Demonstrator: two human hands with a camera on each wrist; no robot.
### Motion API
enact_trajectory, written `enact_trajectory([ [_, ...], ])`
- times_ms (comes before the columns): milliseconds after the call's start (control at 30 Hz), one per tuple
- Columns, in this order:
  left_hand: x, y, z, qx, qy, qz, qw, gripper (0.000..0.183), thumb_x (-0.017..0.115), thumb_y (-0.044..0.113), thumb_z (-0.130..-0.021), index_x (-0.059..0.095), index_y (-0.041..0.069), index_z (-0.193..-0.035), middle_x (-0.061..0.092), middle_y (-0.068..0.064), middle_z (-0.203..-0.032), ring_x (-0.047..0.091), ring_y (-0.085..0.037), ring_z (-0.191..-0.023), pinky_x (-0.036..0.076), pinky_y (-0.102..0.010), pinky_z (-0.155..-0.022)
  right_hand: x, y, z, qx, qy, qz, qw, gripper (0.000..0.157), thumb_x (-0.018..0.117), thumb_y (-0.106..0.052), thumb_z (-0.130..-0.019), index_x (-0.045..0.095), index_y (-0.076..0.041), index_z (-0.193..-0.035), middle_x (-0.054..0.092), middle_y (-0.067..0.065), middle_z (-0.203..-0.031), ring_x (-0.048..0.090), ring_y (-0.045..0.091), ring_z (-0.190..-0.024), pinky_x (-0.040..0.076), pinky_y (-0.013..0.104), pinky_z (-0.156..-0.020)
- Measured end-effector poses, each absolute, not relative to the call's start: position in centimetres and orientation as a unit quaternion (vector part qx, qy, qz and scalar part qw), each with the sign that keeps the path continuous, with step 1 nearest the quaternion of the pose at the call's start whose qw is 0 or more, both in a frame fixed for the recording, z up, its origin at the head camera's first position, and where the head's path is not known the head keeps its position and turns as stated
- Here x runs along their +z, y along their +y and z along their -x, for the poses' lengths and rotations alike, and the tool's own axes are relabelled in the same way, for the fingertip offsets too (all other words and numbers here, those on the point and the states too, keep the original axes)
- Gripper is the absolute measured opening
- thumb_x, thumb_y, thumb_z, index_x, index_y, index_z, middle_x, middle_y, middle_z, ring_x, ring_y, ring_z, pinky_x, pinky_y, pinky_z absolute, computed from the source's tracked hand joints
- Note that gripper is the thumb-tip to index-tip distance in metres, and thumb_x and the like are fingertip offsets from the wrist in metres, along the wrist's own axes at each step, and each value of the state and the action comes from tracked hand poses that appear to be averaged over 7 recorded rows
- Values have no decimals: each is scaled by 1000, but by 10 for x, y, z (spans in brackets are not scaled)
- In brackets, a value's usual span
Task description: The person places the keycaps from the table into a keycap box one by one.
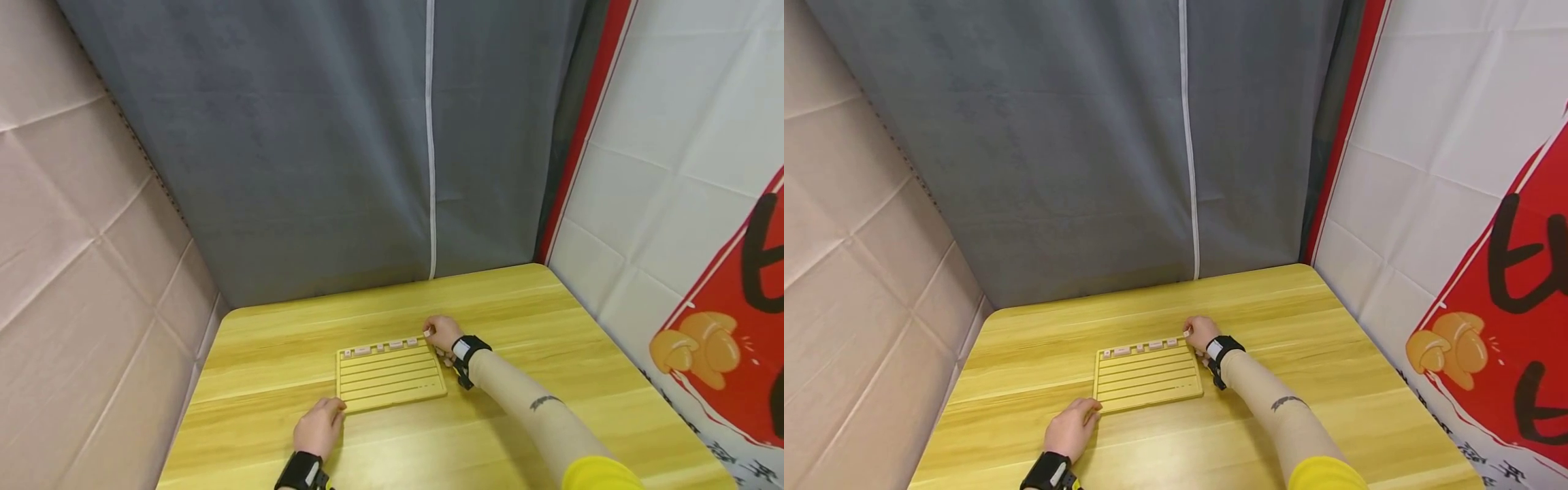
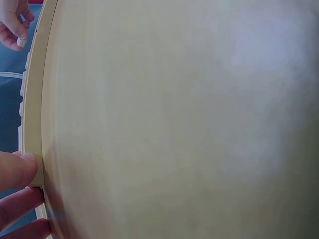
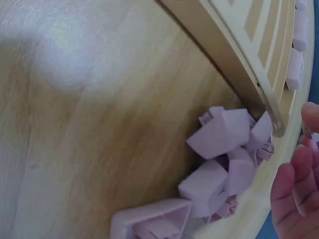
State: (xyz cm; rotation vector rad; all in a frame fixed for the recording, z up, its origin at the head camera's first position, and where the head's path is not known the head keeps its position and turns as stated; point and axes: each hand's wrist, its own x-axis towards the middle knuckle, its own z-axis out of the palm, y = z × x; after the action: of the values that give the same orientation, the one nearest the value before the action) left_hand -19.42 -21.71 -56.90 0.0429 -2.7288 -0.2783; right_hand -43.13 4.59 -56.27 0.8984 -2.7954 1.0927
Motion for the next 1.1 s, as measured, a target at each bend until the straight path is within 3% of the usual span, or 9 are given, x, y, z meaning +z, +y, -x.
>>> enact_trajectory([
  [233,-568,-214,194,-107,-975,-22,191,12,72,22,-72,64,24,-81,62,6,-83,59,-11,-63,44,-28,-50,-560,45,428,290,-917,-274,-17,12,65,-18,-79,61,-15,-89,50,-6,-70,46,10,-60,39,27,-57],
  [700,-566,-212,193,-112,-975,-16,192,12,72,21,-73,65,23,-83,62,6,-83,59,-10,-63,44,-27,-51,-558,43,420,181,-941,-281,45,12,67,-28,-78,69,-22,-88,50,-8,-79,52,9,-66,42,28,-53],
  [1100,-565,-214,194,-109,-976,-18,187,12,71,22,-73,64,23,-82,61,7,-83,58,-8,-61,43,-25,-50,-564,37,415,139,-943,-284,108,9,68,-30,-76,72,-26,-83,49,-8,-72,48,7,-58,40,26,-47],
])
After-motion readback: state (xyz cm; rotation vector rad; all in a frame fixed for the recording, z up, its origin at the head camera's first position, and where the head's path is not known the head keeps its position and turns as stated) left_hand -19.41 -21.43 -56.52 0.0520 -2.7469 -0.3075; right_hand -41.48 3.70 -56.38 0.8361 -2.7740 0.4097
